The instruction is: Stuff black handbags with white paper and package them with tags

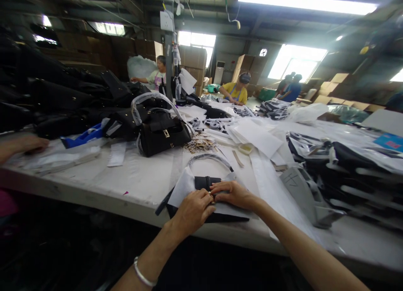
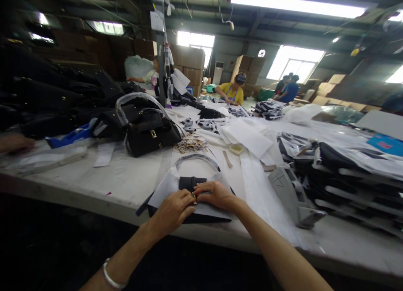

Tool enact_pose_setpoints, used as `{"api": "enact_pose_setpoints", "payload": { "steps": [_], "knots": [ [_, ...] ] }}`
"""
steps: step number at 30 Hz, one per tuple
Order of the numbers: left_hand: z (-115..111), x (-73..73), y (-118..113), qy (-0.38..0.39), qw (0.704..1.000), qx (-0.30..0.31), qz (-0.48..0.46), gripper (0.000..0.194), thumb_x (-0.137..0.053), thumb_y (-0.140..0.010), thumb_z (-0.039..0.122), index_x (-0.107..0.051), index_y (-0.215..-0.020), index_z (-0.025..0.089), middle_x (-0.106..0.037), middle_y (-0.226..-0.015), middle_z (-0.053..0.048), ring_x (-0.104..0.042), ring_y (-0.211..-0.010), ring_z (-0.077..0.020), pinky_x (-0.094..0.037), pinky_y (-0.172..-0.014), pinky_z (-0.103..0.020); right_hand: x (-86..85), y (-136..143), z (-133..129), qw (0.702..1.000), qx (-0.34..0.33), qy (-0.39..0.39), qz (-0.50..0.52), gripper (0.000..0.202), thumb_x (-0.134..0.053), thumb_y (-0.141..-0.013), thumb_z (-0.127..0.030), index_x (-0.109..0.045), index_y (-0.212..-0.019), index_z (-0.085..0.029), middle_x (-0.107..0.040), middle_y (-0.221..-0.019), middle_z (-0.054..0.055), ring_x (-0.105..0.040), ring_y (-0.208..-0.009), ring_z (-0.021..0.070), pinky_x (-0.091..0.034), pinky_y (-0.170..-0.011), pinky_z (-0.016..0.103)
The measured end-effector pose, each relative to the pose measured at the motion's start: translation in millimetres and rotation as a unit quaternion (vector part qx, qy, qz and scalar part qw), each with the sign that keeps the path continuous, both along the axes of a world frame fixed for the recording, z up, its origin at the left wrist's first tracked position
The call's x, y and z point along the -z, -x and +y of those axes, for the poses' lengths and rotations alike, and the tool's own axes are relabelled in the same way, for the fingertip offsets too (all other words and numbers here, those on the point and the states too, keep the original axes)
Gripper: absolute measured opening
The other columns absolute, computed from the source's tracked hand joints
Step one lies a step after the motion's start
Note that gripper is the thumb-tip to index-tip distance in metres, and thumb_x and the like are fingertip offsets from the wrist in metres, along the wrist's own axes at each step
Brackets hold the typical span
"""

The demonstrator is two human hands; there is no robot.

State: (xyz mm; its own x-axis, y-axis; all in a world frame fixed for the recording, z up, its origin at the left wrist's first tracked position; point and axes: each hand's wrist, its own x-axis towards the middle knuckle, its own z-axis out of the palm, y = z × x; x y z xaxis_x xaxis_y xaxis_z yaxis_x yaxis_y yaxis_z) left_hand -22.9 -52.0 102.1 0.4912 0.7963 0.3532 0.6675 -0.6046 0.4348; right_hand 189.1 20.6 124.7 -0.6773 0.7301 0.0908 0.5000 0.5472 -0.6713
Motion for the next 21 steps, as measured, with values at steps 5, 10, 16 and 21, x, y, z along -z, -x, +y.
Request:
{"api": "enact_pose_setpoints", "payload": {
  "steps": [5,10,16,21],
  "knots": [
    [-1.2,14.4,4.7,0.002,0.999,-0.008,-0.046,0.024,-0.065,-0.091,0.027,-0.060,-0.115,0.026,-0.067,-0.107,-0.002,-0.063,-0.100,-0.0210,-0.048,-0.090,-0.035,-40.8,-9.6,-18.2,0.994,-0.040,-0.010,-0.100,0.057,-0.082,-0.071,-0.044,-0.067,-0.125,-0.033,-0.070,-0.124,0.002,-0.064,-0.116,0.0280,-0.048,-0.103,0.041],
    [-0.3,21.0,3.0,0.016,0.995,-0.022,-0.091,0.057,-0.072,-0.086,0.026,-0.046,-0.136,0.025,-0.068,-0.106,-0.003,-0.064,-0.098,-0.0218,-0.049,-0.091,-0.037,-44.1,-20.0,-40.2,0.983,-0.098,-0.060,-0.141,0.035,-0.066,-0.089,-0.028,-0.069,-0.124,-0.031,-0.070,-0.123,0.003,-0.062,-0.119,0.0250,-0.044,-0.107,0.039],
    [1.2,19.3,-0.1,-0.003,0.999,-0.031,-0.041,0.049,-0.073,-0.085,0.028,-0.052,-0.129,0.023,-0.069,-0.104,-0.004,-0.064,-0.097,-0.0230,-0.051,-0.088,-0.039,-57.4,-33.4,-17.1,0.986,-0.075,0.083,-0.121,0.025,-0.071,-0.083,-0.040,-0.078,-0.105,-0.030,-0.074,-0.114,0.001,-0.070,-0.103,0.0233,-0.053,-0.091,0.030],
    [2.3,23.3,-0.5,-0.028,0.998,-0.029,-0.046,0.050,-0.075,-0.083,0.027,-0.053,-0.126,0.023,-0.069,-0.103,-0.003,-0.065,-0.094,-0.0235,-0.053,-0.084,-0.040,-56.9,-3.0,-7.6,0.988,0.014,-0.099,-0.114,0.030,-0.061,-0.089,-0.018,-0.071,-0.116,-0.023,-0.071,-0.121,0.007,-0.067,-0.110,0.0240,-0.052,-0.096,0.036]
  ]
}}
